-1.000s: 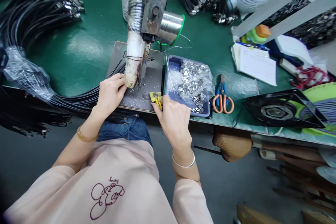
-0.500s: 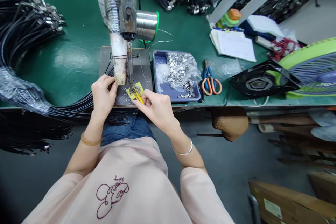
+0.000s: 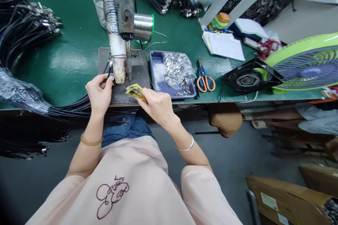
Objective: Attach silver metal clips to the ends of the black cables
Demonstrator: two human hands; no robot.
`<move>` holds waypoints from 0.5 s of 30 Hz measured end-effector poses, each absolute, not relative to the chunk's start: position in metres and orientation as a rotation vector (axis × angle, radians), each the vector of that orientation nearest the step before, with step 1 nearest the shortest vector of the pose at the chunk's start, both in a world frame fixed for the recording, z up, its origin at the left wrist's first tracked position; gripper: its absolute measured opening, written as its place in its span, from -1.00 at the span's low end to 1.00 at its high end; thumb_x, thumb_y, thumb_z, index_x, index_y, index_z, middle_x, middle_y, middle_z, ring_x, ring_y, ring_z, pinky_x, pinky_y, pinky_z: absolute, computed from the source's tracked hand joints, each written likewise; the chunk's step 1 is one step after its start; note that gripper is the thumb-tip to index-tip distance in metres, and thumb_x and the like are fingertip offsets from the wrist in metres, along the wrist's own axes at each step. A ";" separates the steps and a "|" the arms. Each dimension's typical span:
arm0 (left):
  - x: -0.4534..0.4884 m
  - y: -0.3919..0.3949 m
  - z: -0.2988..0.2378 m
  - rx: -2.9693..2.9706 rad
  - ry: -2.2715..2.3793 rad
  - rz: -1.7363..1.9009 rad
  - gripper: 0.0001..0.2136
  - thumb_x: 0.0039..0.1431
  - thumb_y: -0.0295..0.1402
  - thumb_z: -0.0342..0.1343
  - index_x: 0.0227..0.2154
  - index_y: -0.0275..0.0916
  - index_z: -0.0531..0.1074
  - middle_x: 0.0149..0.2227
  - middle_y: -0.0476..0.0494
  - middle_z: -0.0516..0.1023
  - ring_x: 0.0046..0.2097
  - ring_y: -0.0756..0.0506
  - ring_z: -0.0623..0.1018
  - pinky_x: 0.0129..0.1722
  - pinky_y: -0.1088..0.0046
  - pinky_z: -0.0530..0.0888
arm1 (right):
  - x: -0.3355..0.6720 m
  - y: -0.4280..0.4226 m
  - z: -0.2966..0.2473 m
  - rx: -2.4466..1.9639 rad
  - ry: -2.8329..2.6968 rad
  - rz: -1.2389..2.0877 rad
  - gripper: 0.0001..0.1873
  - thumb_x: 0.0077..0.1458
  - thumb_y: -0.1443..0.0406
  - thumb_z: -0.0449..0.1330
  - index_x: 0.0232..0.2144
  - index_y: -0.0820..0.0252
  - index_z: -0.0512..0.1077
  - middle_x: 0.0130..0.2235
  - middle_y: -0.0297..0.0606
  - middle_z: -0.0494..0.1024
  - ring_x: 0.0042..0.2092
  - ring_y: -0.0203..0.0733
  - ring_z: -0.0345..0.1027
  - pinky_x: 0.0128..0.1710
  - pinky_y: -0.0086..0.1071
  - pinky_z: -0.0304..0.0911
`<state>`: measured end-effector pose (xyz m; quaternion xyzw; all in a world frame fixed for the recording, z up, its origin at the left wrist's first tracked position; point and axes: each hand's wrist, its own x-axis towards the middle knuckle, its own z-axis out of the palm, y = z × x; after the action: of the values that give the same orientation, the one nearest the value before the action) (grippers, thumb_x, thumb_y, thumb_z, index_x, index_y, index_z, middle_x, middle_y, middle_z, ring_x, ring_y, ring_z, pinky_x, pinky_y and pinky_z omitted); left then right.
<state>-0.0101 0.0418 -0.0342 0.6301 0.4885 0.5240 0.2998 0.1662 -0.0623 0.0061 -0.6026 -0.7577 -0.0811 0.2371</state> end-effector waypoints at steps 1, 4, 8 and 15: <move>-0.010 0.041 -0.034 1.587 1.271 1.396 -0.87 0.22 -0.40 0.17 -0.44 -0.27 0.53 -0.48 0.02 0.49 -0.54 0.06 0.35 -0.48 0.54 0.27 | 0.168 -0.064 0.005 -1.689 -2.089 -0.207 -0.67 0.37 0.16 0.10 -0.45 0.13 0.35 -0.57 -0.41 0.37 -0.56 -0.32 0.13 -0.49 -0.40 -0.06; -0.010 0.039 -0.032 1.398 1.197 1.406 -0.87 0.21 -0.35 0.19 -0.42 -0.26 0.51 -0.52 0.06 0.44 -0.59 0.09 0.33 -0.56 0.54 0.22 | 0.172 -0.066 0.005 -1.797 -2.069 -0.166 -0.67 0.33 0.18 0.15 -0.49 0.12 0.31 -0.59 -0.43 0.33 -0.56 -0.32 0.12 -0.49 -0.41 -0.08; -0.011 0.039 -0.026 1.275 1.123 1.454 -0.86 0.18 -0.31 0.25 -0.43 -0.25 0.49 -0.57 0.09 0.39 -0.66 0.12 0.25 -0.67 0.53 0.11 | 0.170 -0.057 0.010 -1.860 -1.917 -0.081 -0.62 0.24 0.18 0.25 -0.55 0.10 0.21 -0.61 -0.47 0.29 -0.57 -0.36 0.08 -0.48 -0.43 -0.05; -0.010 0.038 -0.019 1.094 1.040 1.529 -0.93 0.15 -0.36 0.27 -0.38 -0.23 0.51 -0.60 0.11 0.39 -0.70 0.13 0.23 -0.73 0.56 0.08 | 0.159 -0.057 0.017 -1.725 -1.774 0.291 -0.55 0.19 0.14 0.27 -0.57 0.08 0.12 -0.61 -0.53 0.23 -0.56 -0.41 0.04 -0.49 -0.49 0.03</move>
<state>-0.0105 0.0382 -0.0189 0.4476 0.4256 0.6257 0.4765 0.1589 -0.0573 0.0173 -0.6561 -0.6748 0.1106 0.3193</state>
